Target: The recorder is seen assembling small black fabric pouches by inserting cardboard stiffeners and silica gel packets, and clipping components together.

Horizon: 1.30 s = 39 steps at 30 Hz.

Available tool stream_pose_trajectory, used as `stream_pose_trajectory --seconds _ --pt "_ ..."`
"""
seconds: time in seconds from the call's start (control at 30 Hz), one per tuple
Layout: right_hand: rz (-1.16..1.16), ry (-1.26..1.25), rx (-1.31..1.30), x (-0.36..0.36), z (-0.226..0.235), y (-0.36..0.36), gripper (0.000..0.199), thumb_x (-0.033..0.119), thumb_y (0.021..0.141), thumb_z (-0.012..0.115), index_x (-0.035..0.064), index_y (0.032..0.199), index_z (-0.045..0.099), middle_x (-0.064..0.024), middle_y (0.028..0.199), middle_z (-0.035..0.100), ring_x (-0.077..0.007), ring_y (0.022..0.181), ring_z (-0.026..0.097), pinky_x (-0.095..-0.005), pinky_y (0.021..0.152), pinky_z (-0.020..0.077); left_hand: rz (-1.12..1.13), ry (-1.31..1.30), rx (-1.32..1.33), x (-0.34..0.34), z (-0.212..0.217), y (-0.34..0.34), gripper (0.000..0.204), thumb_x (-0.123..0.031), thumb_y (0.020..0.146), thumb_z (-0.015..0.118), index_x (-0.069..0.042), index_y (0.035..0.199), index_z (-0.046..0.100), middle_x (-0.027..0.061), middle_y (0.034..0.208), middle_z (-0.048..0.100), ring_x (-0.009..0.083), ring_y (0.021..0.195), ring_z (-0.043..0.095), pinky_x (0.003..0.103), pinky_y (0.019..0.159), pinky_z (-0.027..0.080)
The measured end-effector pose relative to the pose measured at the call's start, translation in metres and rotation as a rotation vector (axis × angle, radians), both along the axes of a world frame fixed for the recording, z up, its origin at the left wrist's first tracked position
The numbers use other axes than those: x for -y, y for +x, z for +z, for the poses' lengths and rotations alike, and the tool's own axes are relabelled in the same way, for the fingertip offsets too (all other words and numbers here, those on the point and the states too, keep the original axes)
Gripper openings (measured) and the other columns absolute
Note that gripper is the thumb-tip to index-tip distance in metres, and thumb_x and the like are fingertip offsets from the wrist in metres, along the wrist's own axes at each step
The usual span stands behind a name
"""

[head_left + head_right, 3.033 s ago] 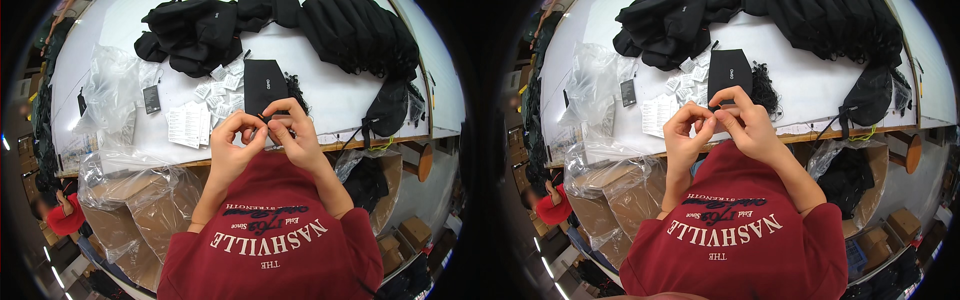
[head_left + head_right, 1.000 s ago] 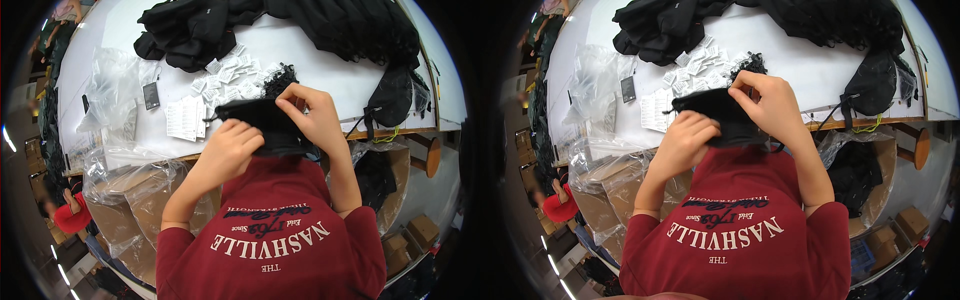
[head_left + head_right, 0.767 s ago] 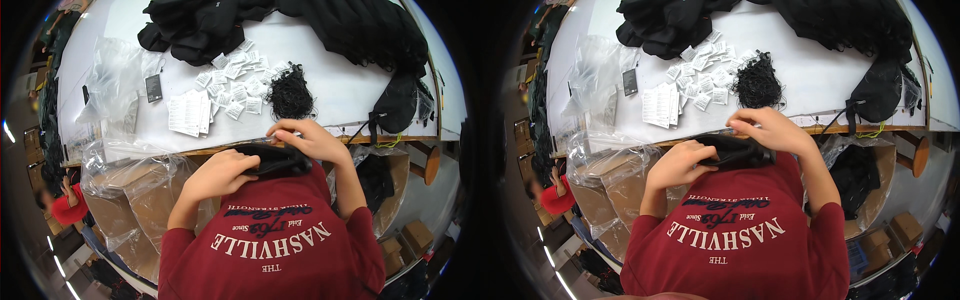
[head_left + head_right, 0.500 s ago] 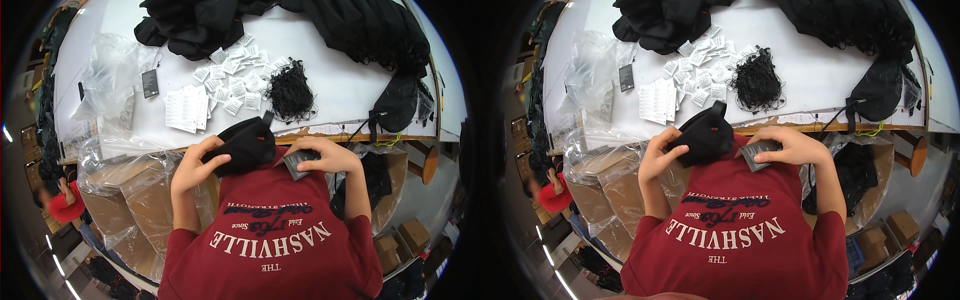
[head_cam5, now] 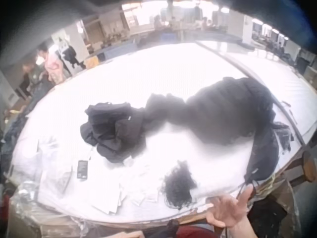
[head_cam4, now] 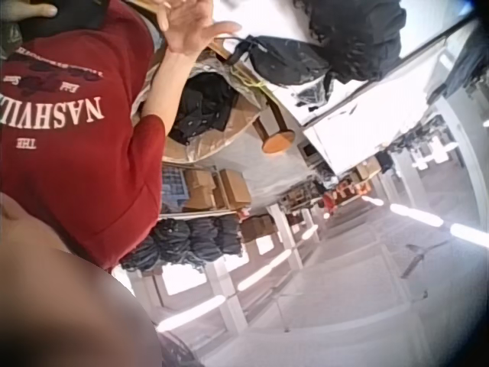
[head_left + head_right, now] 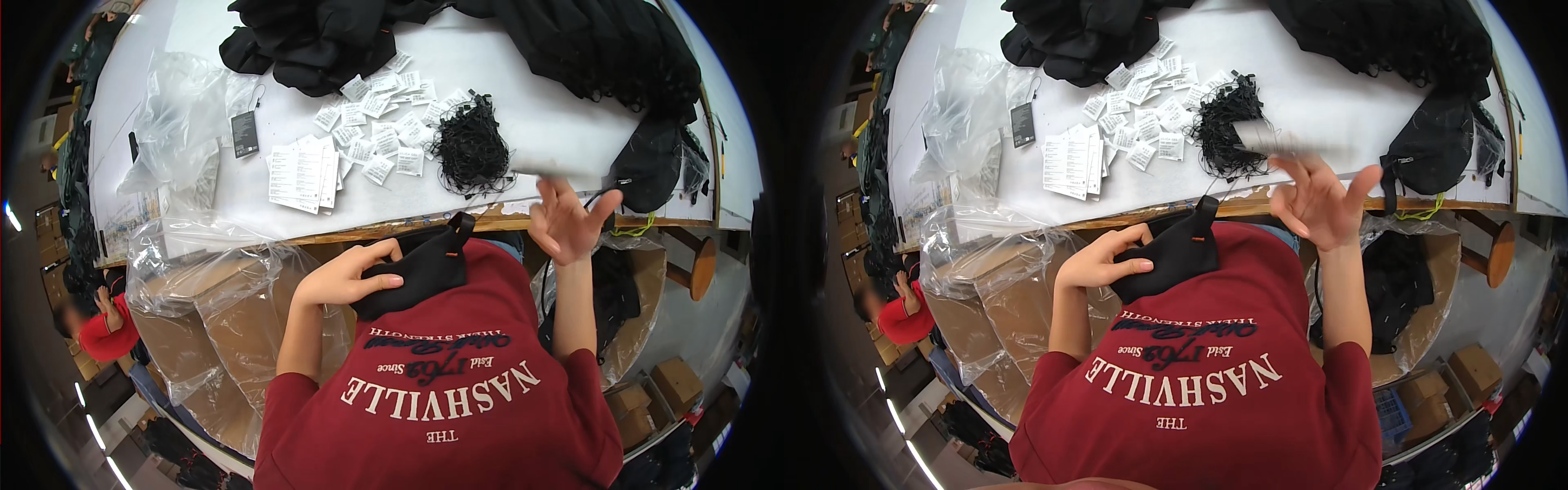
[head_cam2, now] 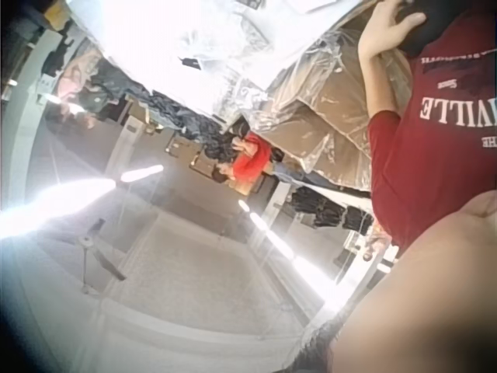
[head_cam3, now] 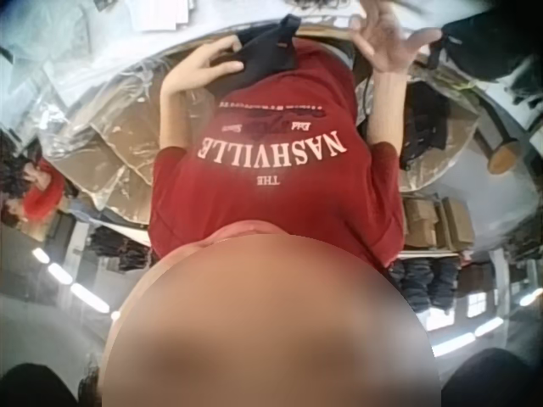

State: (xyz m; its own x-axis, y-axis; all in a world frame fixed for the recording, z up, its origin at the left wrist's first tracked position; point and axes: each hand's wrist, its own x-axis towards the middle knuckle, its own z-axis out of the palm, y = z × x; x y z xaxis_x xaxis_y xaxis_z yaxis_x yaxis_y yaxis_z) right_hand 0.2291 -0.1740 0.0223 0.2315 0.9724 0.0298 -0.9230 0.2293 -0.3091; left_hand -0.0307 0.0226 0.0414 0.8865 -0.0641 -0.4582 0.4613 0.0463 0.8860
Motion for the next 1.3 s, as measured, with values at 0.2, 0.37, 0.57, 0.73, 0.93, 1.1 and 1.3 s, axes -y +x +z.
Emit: stream_pose_trajectory --seconds 0.2,0.37,0.57,0.73,0.93,1.1,1.3 --pt "-0.418 -0.632 -0.041 -0.064 -0.014 -0.019 0.024 0.033 0.096 0.055 0.0099 0.098 0.061 0.0020 0.067 0.048 -0.0111 0.061 0.042 -0.0234 0.055 0.0364 -0.003 0.044 0.038 0.005 0.004 0.001 0.027 -0.025 0.089 0.063 -0.003 0.092 0.048 0.0057 0.064 0.052 0.0120 0.060 0.046 0.027 0.058 0.038" --pt "-0.297 -0.767 -0.056 -0.103 0.000 -0.047 0.037 0.044 0.097 0.047 0.0089 0.094 0.056 -0.0021 0.063 0.048 -0.0116 0.055 0.043 -0.0244 0.045 0.0316 -0.004 0.075 0.008 0.007 0.004 -0.003 0.028 -0.025 0.088 0.064 -0.003 0.090 0.048 0.0068 0.061 0.051 0.0121 0.057 0.043 0.028 0.054 0.035" --pt "-0.176 -0.558 -0.017 -0.109 -0.019 -0.056 0.042 0.049 0.095 0.047 0.0093 0.088 0.060 -0.0022 0.053 0.044 -0.0127 0.044 0.038 -0.0245 0.042 0.0259 0.021 0.096 0.059 0.009 0.006 -0.001 0.028 -0.025 0.087 0.065 -0.003 0.090 0.048 0.0084 0.061 0.052 0.0154 0.055 0.046 0.029 0.055 0.037" --pt "-0.176 -0.759 0.061 -0.109 -0.014 -0.056 0.039 0.046 0.094 0.050 0.0103 0.083 0.060 -0.0002 0.049 0.039 -0.0104 0.042 0.033 -0.0245 0.041 0.0232 -0.046 0.089 0.032 0.006 0.011 0.002 0.028 -0.025 0.087 0.065 -0.002 0.089 0.048 0.0105 0.064 0.055 0.0172 0.057 0.051 0.029 0.056 0.039" --pt "-0.146 -0.659 0.191 -0.106 -0.019 -0.047 0.033 0.037 0.092 0.060 0.0126 0.070 0.055 0.0061 0.048 0.037 -0.0044 0.040 0.027 -0.0230 0.041 0.0195 -0.019 0.080 0.032 0.004 0.019 0.008 0.026 -0.021 0.085 0.068 -0.002 0.086 0.050 0.0063 0.061 0.052 0.0124 0.056 0.045 0.027 0.057 0.037" --pt "0.192 -0.472 1.303 -0.089 0.035 -0.035 0.042 0.028 0.085 0.070 0.0071 0.053 0.053 0.0081 0.047 0.035 -0.0010 0.047 0.026 -0.0229 0.044 0.0196 0.020 0.429 0.266 0.002 0.030 0.010 0.027 -0.023 0.076 0.074 -0.005 0.091 0.061 0.0086 0.086 0.060 0.0264 0.086 0.057 0.034 0.076 0.044" --pt "0.388 -0.273 2.038 -0.072 0.044 -0.043 0.036 0.042 0.078 0.068 0.0084 0.068 0.072 -0.0128 0.051 0.057 -0.0311 0.050 0.058 -0.0383 0.051 0.0456 0.092 0.926 0.534 0.005 0.045 0.022 0.025 -0.021 0.076 0.074 -0.005 0.093 0.063 0.0070 0.092 0.063 0.0256 0.091 0.058 0.034 0.088 0.042"
